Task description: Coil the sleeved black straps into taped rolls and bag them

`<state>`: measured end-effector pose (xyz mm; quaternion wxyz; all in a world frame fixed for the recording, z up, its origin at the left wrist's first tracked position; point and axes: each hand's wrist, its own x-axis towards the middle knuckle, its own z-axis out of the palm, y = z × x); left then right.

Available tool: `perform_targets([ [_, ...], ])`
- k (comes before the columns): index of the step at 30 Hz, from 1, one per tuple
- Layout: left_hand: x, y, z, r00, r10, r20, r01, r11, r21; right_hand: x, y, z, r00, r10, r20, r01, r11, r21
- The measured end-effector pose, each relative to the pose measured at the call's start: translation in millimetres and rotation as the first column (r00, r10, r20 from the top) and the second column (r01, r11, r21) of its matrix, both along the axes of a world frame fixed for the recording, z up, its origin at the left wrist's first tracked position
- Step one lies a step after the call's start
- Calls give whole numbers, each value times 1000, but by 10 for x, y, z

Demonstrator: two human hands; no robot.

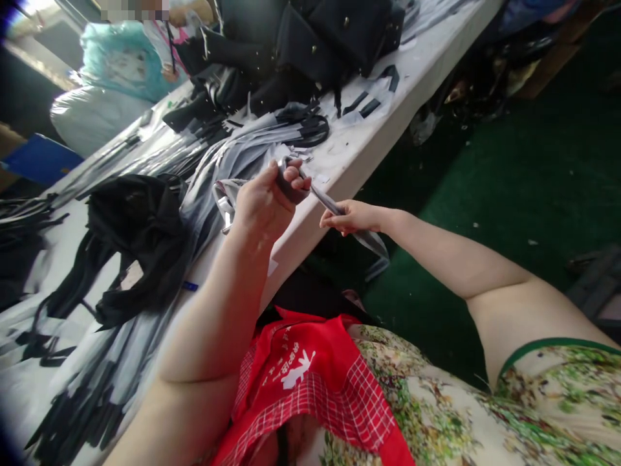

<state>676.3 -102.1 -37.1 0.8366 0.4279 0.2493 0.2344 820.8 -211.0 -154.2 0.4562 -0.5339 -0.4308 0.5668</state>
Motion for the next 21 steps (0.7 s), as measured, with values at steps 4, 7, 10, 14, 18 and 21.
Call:
perform_targets([
  [4, -103, 186, 42, 996, 67, 51, -66, 998, -7, 88, -32, -20, 980, -181, 84, 179, 983, 25],
  [7, -143, 322, 92, 991, 125, 43, -125, 992, 4, 73, 9, 3, 980, -172, 96, 165, 984, 72],
  [10, -133, 388, 26, 983, 179, 46, -184, 974, 131, -164, 36, 123, 992, -4, 124, -2, 999, 54],
  [14, -253, 208, -314, 970, 229, -78, -114, 717, 688, -551, -55, 343, 961, 275, -25, -273, 959, 71],
  [18, -532, -98, -717, 913, 165, -374, 314, 302, 900, -385, -99, 316, 998, 46, -40, -40, 989, 145],
  [21, -696, -194, -859, 771, 181, -611, 541, 320, 777, -143, -58, 128, 925, -114, 362, 51, 983, 179],
])
